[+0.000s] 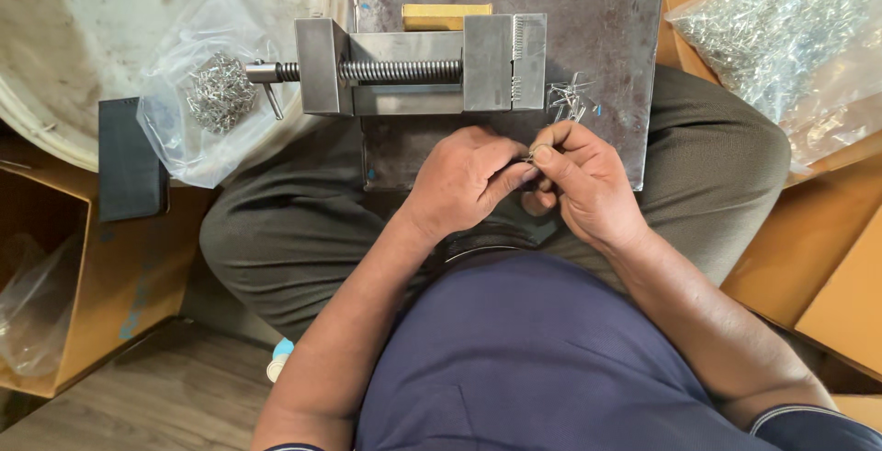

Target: The person sits cross-legged on the floor and sorts small metal nails by hand. They pick up nails from a pile on a metal plate, inspect them, and place them into a plastic bag. The person also adjusts a metal clamp on the plate and handles a small yellow block.

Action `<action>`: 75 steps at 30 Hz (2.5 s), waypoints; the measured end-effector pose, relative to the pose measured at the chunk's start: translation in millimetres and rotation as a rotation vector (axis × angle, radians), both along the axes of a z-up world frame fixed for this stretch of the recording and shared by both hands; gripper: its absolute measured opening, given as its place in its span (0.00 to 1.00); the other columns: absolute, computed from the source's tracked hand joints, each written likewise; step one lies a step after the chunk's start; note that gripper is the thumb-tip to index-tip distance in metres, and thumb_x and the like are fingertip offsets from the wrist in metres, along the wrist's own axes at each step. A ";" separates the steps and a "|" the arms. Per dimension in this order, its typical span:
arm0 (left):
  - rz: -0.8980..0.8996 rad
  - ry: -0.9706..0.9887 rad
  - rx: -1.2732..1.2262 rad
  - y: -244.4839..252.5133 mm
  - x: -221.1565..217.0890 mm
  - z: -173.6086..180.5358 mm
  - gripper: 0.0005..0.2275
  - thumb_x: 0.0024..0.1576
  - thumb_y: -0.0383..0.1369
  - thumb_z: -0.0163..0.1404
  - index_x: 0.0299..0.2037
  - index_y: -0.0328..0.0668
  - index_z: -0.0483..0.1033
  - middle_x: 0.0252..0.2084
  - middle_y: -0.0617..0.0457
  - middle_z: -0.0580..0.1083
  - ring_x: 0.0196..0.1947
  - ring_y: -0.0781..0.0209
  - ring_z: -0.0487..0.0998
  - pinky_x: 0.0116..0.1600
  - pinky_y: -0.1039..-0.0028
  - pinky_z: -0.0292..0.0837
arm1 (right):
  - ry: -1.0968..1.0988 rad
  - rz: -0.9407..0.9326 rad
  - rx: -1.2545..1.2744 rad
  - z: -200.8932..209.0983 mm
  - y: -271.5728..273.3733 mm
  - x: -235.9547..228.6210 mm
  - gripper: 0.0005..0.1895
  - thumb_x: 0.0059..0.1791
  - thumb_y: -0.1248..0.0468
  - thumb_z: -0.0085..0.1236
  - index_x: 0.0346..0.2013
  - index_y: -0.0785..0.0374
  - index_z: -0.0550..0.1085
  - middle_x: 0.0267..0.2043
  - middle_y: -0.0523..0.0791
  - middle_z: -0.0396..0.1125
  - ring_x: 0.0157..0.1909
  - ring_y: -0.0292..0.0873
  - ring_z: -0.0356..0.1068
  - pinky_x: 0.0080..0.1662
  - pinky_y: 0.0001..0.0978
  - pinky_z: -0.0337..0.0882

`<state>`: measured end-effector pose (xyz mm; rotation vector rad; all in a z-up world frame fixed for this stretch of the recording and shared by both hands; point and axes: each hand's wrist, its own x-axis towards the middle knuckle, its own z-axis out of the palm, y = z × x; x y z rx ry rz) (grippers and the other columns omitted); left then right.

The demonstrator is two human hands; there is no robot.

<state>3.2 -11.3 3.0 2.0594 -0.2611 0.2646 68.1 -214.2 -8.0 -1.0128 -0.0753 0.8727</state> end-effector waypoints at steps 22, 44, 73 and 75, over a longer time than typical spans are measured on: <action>-0.211 0.050 -0.125 21.3 1.7 -4.7 0.12 0.63 0.38 0.52 0.29 0.41 0.74 0.25 0.51 0.73 0.31 0.47 0.75 0.44 0.59 0.69 | -0.934 0.258 -0.365 35.6 -0.7 21.4 0.09 0.53 0.69 0.61 0.47 0.67 0.76 0.43 0.44 0.70 0.42 0.36 0.69 0.46 0.27 0.69; -0.165 0.147 -0.194 27.9 -2.4 -7.5 0.11 0.62 0.39 0.51 0.34 0.42 0.79 0.29 0.50 0.76 0.35 0.49 0.78 0.43 0.62 0.73 | -1.553 0.038 -0.681 88.9 34.0 44.7 0.04 0.55 0.71 0.61 0.44 0.66 0.75 0.41 0.48 0.72 0.41 0.45 0.74 0.44 0.33 0.73; -0.183 0.125 -0.314 31.4 -6.9 -14.9 0.10 0.63 0.38 0.49 0.38 0.41 0.78 0.30 0.50 0.76 0.34 0.52 0.79 0.42 0.64 0.73 | -1.282 -0.008 -0.686 81.8 33.8 11.6 0.04 0.55 0.73 0.59 0.45 0.69 0.76 0.39 0.48 0.70 0.36 0.39 0.72 0.38 0.26 0.71; -0.199 0.125 -0.304 32.0 -5.1 -18.0 0.10 0.63 0.38 0.50 0.38 0.41 0.78 0.31 0.49 0.76 0.34 0.51 0.79 0.42 0.64 0.73 | -1.134 0.048 -0.644 70.4 29.2 4.5 0.06 0.54 0.73 0.57 0.46 0.69 0.76 0.41 0.49 0.70 0.36 0.38 0.72 0.40 0.25 0.71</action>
